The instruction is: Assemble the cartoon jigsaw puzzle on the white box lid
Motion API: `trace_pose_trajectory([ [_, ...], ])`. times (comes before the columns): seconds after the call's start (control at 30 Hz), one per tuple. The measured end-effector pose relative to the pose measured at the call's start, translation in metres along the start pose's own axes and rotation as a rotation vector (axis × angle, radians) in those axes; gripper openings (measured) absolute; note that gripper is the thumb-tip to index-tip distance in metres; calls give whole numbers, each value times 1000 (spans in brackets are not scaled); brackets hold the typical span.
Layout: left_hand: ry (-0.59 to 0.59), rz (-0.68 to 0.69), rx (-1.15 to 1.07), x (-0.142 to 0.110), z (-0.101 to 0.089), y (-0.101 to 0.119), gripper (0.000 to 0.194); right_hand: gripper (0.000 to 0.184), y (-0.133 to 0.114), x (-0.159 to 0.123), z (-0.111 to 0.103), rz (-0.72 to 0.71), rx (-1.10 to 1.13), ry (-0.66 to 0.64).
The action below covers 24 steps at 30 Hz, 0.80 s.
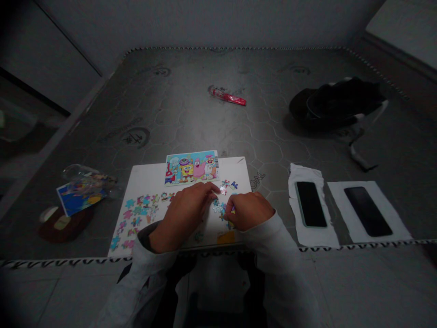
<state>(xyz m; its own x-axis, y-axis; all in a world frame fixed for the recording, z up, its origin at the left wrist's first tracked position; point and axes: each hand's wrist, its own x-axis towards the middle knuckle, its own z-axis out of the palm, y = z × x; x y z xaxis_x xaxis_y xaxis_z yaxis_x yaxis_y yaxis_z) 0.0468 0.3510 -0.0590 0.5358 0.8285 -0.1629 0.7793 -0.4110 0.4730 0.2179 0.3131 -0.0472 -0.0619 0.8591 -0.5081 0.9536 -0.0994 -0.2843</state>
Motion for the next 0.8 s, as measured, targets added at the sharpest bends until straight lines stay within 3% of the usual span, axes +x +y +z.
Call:
trace_pose_trajectory([
  [0.5, 3, 2, -44, 1, -1, 3, 23, 8, 1, 1, 1, -12, 12, 7],
  [0.8, -57, -35, 29, -8, -14, -2, 30, 8, 0, 0, -1, -14, 8, 9],
])
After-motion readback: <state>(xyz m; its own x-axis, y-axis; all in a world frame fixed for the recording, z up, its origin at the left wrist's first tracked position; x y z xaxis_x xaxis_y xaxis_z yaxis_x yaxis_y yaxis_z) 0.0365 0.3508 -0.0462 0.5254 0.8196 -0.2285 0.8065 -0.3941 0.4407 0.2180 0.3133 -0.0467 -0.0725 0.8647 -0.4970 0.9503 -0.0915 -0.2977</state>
